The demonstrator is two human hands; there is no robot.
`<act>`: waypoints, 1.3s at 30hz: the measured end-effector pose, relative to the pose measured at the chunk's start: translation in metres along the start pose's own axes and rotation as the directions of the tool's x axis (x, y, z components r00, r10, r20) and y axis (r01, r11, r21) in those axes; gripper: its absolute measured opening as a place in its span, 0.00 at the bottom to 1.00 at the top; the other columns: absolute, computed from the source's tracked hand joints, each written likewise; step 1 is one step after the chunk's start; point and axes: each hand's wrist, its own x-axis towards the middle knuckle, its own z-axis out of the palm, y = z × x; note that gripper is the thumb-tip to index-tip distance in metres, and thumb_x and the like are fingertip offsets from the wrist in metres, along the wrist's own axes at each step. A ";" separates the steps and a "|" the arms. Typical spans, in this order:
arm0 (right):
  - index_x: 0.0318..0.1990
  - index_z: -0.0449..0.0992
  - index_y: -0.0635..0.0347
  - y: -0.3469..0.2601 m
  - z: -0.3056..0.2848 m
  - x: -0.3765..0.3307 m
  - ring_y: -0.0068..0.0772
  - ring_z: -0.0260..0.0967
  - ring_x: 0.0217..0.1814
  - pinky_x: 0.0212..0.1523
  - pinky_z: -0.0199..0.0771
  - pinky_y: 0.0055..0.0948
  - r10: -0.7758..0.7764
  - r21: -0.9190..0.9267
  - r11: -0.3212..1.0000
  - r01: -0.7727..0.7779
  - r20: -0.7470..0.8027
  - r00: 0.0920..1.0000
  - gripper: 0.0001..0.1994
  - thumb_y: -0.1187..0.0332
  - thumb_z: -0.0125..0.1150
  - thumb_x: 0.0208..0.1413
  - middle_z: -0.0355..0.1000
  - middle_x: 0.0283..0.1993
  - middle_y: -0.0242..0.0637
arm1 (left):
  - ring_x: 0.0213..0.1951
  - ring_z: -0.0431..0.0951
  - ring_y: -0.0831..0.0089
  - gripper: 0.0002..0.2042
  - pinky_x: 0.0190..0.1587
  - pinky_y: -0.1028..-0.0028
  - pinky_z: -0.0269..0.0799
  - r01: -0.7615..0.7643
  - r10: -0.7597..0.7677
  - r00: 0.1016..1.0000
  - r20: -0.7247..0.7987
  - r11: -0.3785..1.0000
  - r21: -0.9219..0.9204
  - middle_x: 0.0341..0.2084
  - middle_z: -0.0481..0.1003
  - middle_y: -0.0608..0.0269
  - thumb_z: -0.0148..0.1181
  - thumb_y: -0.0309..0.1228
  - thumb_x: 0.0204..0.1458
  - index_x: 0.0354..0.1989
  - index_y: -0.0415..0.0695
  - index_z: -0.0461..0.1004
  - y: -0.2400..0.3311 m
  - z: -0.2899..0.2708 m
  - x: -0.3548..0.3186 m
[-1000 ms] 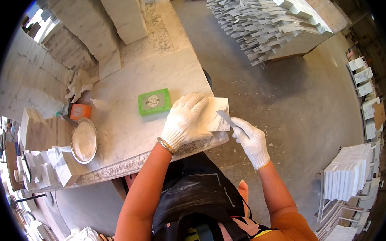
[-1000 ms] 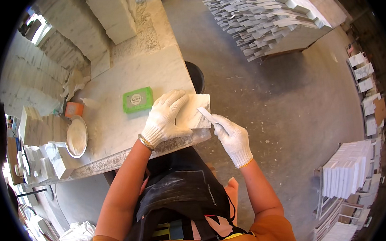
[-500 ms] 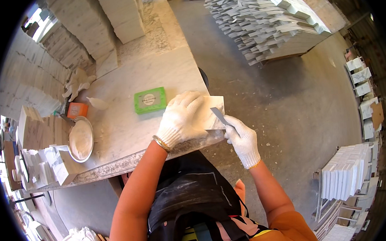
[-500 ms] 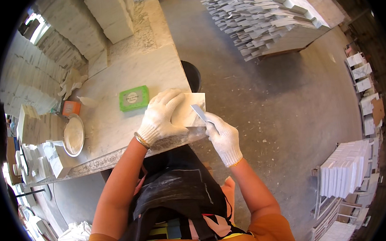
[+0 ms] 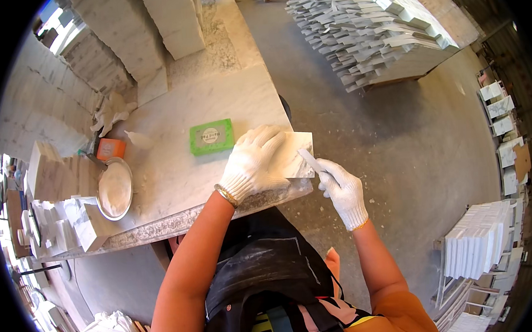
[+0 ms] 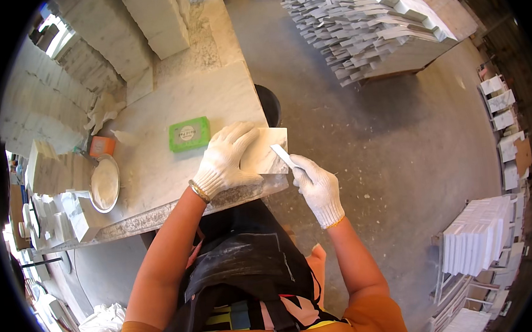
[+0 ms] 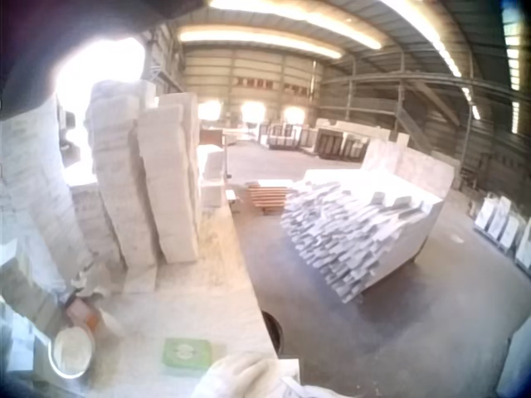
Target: The person applies a white paste to small square stone tiles using a metal putty knife, then scrapes and smooths the surface. They also use a green sponge to wipe the tile edges and surface. The person handles multiple tiles one at a time, repeating the application and cleaning steps.
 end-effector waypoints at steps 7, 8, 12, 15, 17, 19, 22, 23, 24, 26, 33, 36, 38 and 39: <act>0.58 0.79 0.58 -0.011 0.017 -0.008 0.18 0.75 0.33 0.32 0.77 0.21 -0.023 -0.057 0.998 0.028 0.071 0.997 0.15 0.72 0.60 0.65 0.80 0.42 0.33 | 0.59 0.72 0.51 0.37 0.60 0.56 0.68 -0.050 0.054 0.995 -0.078 0.998 0.048 0.57 0.73 0.54 0.76 0.45 0.33 0.54 0.42 0.74 -0.005 0.003 -0.001; 0.57 0.79 0.59 -0.001 0.025 -0.008 0.18 0.75 0.33 0.31 0.77 0.21 -0.135 -0.125 0.981 0.146 0.086 0.987 0.15 0.73 0.61 0.65 0.81 0.42 0.34 | 0.60 0.71 0.51 0.37 0.60 0.56 0.68 -0.057 0.060 0.995 -0.077 0.997 0.044 0.57 0.73 0.54 0.76 0.45 0.33 0.54 0.42 0.74 -0.004 0.003 0.000; 0.56 0.80 0.58 -0.002 0.025 -0.008 0.22 0.77 0.32 0.33 0.78 0.23 -0.139 -0.115 0.983 0.146 0.061 0.988 0.14 0.74 0.61 0.64 0.82 0.41 0.37 | 0.64 0.69 0.49 0.42 0.64 0.53 0.66 0.002 -0.001 1.000 -0.018 1.000 0.015 0.61 0.71 0.52 0.78 0.44 0.29 0.59 0.42 0.72 -0.008 0.005 -0.003; 0.55 0.80 0.58 -0.003 0.007 0.002 0.23 0.77 0.30 0.33 0.77 0.23 -0.044 -0.075 0.996 0.042 -0.035 0.998 0.14 0.74 0.62 0.63 0.82 0.41 0.40 | 0.64 0.68 0.49 0.43 0.64 0.53 0.66 0.033 -0.033 0.999 0.007 0.999 0.004 0.62 0.70 0.52 0.78 0.43 0.28 0.59 0.42 0.72 -0.004 0.001 -0.004; 0.56 0.80 0.58 -0.001 0.009 0.004 0.23 0.78 0.31 0.34 0.78 0.23 0.005 -0.032 0.999 -0.006 -0.025 1.000 0.14 0.74 0.62 0.63 0.82 0.41 0.39 | 0.64 0.68 0.48 0.43 0.64 0.53 0.65 0.048 -0.048 0.998 0.029 0.999 -0.006 0.62 0.70 0.52 0.79 0.43 0.28 0.59 0.43 0.72 0.000 -0.001 0.000; 0.55 0.80 0.56 -0.007 0.020 -0.003 0.26 0.79 0.32 0.36 0.78 0.25 -0.083 -0.109 0.990 0.084 0.014 0.996 0.14 0.74 0.62 0.62 0.82 0.41 0.39 | 0.64 0.68 0.48 0.43 0.64 0.53 0.65 0.024 -0.024 1.000 0.018 1.000 -0.002 0.62 0.70 0.52 0.79 0.43 0.27 0.59 0.43 0.72 -0.003 0.000 -0.002; 0.53 0.80 0.54 0.004 0.032 -0.007 0.31 0.80 0.32 0.37 0.79 0.28 -0.246 -0.197 0.947 0.254 0.063 0.967 0.13 0.74 0.63 0.61 0.82 0.41 0.41 | 0.64 0.68 0.48 0.44 0.64 0.53 0.65 0.014 -0.014 1.000 0.017 1.000 0.004 0.62 0.70 0.52 0.79 0.43 0.27 0.59 0.43 0.72 -0.005 0.002 -0.002; 0.54 0.80 0.54 0.000 0.031 -0.006 0.30 0.80 0.32 0.36 0.79 0.28 -0.233 -0.176 0.954 0.243 0.074 0.970 0.14 0.73 0.63 0.61 0.82 0.40 0.41 | 0.64 0.68 0.48 0.44 0.64 0.53 0.65 0.020 -0.020 1.000 0.022 1.000 0.005 0.62 0.70 0.52 0.79 0.43 0.27 0.59 0.43 0.72 -0.006 0.003 -0.003; 0.54 0.80 0.55 -0.005 0.026 -0.003 0.29 0.79 0.32 0.36 0.78 0.27 -0.156 -0.154 0.975 0.160 0.033 0.987 0.14 0.73 0.63 0.61 0.82 0.40 0.41 | 0.64 0.68 0.47 0.44 0.64 0.53 0.65 0.019 -0.019 1.000 0.009 1.000 0.014 0.62 0.70 0.51 0.79 0.43 0.27 0.59 0.43 0.72 -0.006 0.003 -0.003; 0.54 0.80 0.57 -0.003 0.013 0.005 0.26 0.78 0.31 0.36 0.78 0.26 -0.109 -0.104 0.989 0.103 -0.053 0.993 0.14 0.73 0.63 0.62 0.82 0.37 0.40 | 0.64 0.68 0.47 0.44 0.64 0.53 0.65 0.005 -0.005 1.000 -0.013 1.000 0.018 0.61 0.70 0.51 0.79 0.44 0.27 0.59 0.42 0.72 -0.004 0.004 -0.002; 0.56 0.80 0.56 -0.010 0.017 -0.016 0.21 0.77 0.32 0.34 0.77 0.23 -0.014 0.028 1.000 0.009 0.173 0.985 0.15 0.73 0.63 0.62 0.81 0.38 0.35 | 0.64 0.68 0.47 0.44 0.65 0.53 0.64 -0.017 0.017 1.000 0.013 0.999 0.037 0.62 0.70 0.50 0.78 0.45 0.28 0.59 0.42 0.72 -0.005 0.001 0.001; 0.60 0.78 0.60 -0.013 -0.006 -0.012 0.20 0.75 0.37 0.36 0.78 0.22 0.169 0.222 0.958 -0.179 0.065 0.983 0.16 0.71 0.59 0.65 0.79 0.41 0.34 | 0.65 0.67 0.48 0.45 0.66 0.53 0.64 0.001 -0.003 0.999 0.049 1.000 0.026 0.63 0.70 0.51 0.78 0.46 0.27 0.60 0.42 0.72 -0.005 0.003 -0.001; 0.65 0.73 0.60 -0.005 -0.021 -0.007 0.21 0.75 0.37 0.38 0.77 0.22 0.215 0.267 0.940 -0.211 0.017 0.977 0.22 0.69 0.61 0.64 0.80 0.42 0.38 | 0.66 0.66 0.48 0.46 0.66 0.52 0.63 0.002 -0.003 0.999 0.052 0.999 0.032 0.64 0.69 0.51 0.79 0.47 0.27 0.61 0.43 0.72 -0.007 0.002 -0.001; 0.67 0.72 0.60 -0.001 -0.025 -0.007 0.21 0.76 0.37 0.38 0.77 0.22 0.227 0.288 0.933 -0.217 0.000 0.974 0.24 0.68 0.61 0.64 0.80 0.43 0.39 | 0.67 0.66 0.47 0.46 0.67 0.52 0.63 0.001 -0.003 0.999 0.054 0.999 0.039 0.64 0.69 0.51 0.79 0.47 0.27 0.62 0.43 0.72 -0.006 0.002 -0.002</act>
